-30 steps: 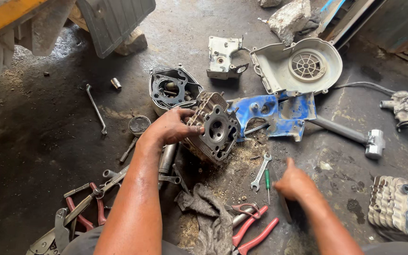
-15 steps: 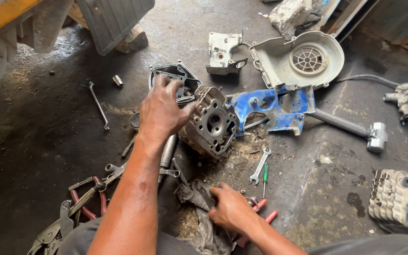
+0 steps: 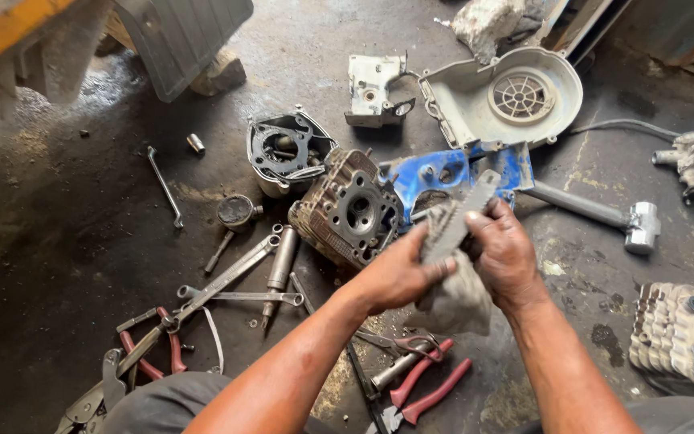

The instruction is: The person is sitting on the floor in a workshop, using a file and a screwdriver to scrape and clean the surface of a disassembled engine cylinder head. They wipe the part with a rag and inspect it before placing it down.

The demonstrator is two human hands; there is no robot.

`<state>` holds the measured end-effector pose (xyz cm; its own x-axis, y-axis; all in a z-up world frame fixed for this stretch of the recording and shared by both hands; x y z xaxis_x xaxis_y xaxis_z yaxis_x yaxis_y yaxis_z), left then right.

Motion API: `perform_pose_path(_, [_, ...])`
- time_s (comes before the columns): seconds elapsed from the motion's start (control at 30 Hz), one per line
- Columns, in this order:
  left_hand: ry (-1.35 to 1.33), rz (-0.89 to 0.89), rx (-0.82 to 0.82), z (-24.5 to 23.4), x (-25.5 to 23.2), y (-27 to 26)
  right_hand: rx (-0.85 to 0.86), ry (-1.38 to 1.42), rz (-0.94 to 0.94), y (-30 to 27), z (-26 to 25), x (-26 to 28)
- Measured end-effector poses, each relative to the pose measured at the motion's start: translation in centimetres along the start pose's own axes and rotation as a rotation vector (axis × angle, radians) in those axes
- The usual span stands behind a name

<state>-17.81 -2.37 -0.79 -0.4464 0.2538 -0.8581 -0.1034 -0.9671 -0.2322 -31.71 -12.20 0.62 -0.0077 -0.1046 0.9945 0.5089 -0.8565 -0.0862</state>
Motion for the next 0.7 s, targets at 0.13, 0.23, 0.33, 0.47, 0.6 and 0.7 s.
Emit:
perform_pose_path(0.13, [0.46,0.168,-0.196,-1.1,-2.8,-0.5,-0.048,-0.426,0.021,0.1,-0.6,0.8])
perform_pose_path(0.23, [0.764,0.127,-0.308,-1.5,-4.3,-1.8,-0.526,-1.374,-0.535,-1.5,-0.3,4.4])
perform_pose_path(0.33, [0.873,0.027,-0.297,-1.8,-4.0,-1.6,-0.05,-1.57,-0.407,-1.2,1.3,4.2])
perform_pose_path(0.47, [0.967,0.062,-0.329,-3.1,-4.6,-1.6,0.384,-1.106,0.112,-2.1,2.6,1.1])
perform_pose_path(0.6, [1.026,-0.195,-0.465,-6.0,-8.3,-3.8,0.521,-0.894,0.477,-2.4,1.2,-0.7])
perform_pose_path(0.7, [1.072,-0.276,-0.658,-9.2,-12.1,-6.4,0.281,-1.067,0.259,-0.5,0.7,-1.2])
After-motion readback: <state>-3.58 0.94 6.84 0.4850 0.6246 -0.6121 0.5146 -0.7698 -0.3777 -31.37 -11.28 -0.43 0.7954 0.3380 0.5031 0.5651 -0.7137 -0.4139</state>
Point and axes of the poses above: each hand's wrist, its own y-axis towards the middle knuckle, its own z-axis out of the palm, x = y × z, the point moved 3 cm from there along y, towards the middle knuckle, and after that the axes turned 15 degrees about -y, right-handed, at the moved point
